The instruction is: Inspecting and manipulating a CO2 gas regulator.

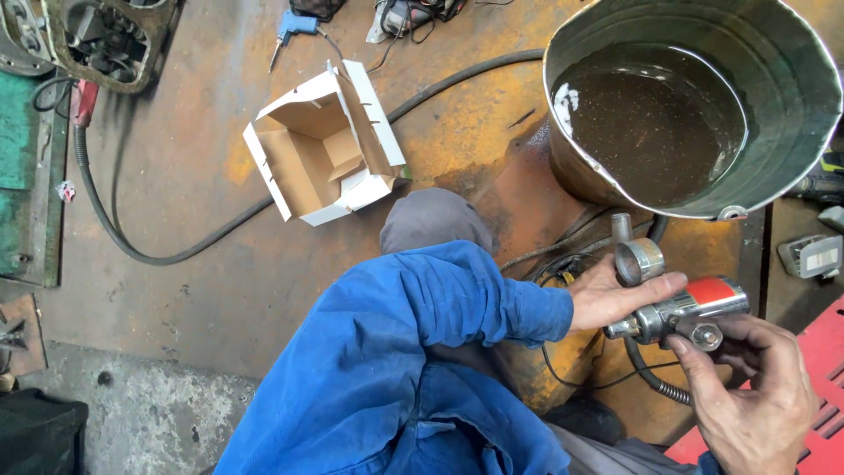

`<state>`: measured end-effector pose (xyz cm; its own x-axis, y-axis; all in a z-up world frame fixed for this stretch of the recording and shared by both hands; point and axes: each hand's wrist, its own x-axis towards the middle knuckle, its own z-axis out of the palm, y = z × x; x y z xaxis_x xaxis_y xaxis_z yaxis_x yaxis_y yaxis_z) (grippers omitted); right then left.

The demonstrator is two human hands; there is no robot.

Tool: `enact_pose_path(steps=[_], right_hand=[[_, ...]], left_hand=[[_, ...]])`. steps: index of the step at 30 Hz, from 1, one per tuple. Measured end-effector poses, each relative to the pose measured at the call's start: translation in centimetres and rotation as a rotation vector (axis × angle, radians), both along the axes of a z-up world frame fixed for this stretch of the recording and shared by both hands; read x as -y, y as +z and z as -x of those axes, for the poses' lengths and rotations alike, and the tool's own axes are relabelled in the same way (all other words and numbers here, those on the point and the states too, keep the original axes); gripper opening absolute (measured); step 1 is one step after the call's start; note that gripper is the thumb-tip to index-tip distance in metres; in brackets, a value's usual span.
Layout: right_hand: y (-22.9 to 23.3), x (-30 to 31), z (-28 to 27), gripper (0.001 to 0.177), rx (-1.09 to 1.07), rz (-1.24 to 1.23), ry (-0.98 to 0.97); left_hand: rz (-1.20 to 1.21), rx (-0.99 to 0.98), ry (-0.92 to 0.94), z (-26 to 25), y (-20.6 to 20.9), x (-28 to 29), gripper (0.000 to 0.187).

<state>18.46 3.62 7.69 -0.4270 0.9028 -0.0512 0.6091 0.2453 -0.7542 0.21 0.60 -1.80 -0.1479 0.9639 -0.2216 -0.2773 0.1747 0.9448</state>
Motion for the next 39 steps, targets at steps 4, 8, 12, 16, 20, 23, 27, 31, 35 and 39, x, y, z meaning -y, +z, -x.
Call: enact_pose_path(steps=[4,8,12,16,20,23,27,31,35,39], right_hand=[[1.8,-0.2,1.1,0.049,-0.047,-0.024,0.091],[0.4,0.0,-0.2,0.038,0.082,-0.115,0.113],[1.8,-0.5,1.1,0.054,0.091,-0.009,0.086],[0.7,-0.2,0.6,0.056,0.065,0.022,0.121],[-0.1,-0.1,-0.3,0.056,0.092,0.010,0.064],[1.5,-0.2,1.1,0.056,0.076,0.001,0.087],[2.2,-0.2,1.8,0.052,0.144,0.016,0.158],[1.0,0.1,0.5,0.052,0.126,-0.012,0.106],[2.3,0.0,1.7,0.053,0.142,-0.007,0.113],[2.5,-0.2,2.3,0.053,0.126,0.013,0.158]], left_hand=[[-0.031,-0.003,-0.014,-0.4,-1.1,0.0,0.051],[-0.017,0.019,-0.005,-0.3,-0.8,0.0,0.050],[0.011,0.039,-0.022,-0.2,-0.6,0.0,0.050],[0.044,0.019,-0.030,-0.2,-0.5,0.2,0.052],[0.050,0.037,-0.039,0.0,0.4,0.2,0.052],[0.050,0.048,-0.028,-0.4,-0.8,0.2,0.050],[0.003,0.015,-0.060,-0.8,-2.5,0.4,0.054],[0.006,0.051,-0.036,-0.5,-0.9,0.5,0.053],[0.045,0.025,-0.061,-0.5,-0.9,0.5,0.051],[0.041,0.080,-0.005,-1.1,-2.1,0.5,0.051]])
